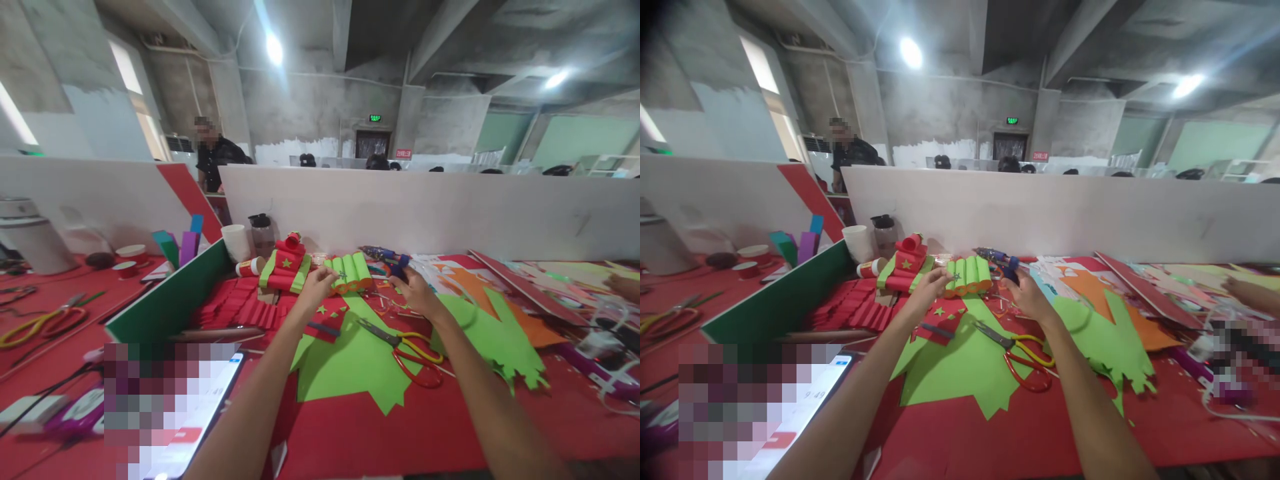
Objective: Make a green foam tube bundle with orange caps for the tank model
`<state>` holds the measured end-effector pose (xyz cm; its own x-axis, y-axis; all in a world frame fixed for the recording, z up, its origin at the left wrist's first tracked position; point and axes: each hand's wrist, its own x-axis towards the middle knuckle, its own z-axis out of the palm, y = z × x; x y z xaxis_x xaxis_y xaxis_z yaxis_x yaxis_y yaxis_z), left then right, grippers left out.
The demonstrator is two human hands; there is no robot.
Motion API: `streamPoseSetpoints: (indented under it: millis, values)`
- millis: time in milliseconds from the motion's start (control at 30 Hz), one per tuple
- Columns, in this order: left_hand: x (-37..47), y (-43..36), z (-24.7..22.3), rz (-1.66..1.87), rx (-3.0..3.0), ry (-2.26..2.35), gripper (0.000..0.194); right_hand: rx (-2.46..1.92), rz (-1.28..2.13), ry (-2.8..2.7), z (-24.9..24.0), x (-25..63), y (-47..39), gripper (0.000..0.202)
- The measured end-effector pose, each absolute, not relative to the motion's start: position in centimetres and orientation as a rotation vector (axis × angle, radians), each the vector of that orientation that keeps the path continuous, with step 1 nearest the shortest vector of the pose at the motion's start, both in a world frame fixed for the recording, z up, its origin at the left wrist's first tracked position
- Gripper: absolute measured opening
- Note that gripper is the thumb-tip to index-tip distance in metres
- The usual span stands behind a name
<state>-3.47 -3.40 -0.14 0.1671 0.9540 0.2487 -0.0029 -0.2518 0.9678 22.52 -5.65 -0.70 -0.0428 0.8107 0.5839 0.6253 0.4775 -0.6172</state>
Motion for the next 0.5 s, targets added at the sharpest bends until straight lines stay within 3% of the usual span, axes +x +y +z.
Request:
streamPoseSetpoints:
  millis: [500]
  values:
    - [-3.39,-3.82,-0.56,1.182,1.576,1.031,0.022,-0.946,0.529,-1.626,0.2,22.9,-5.74,0.036]
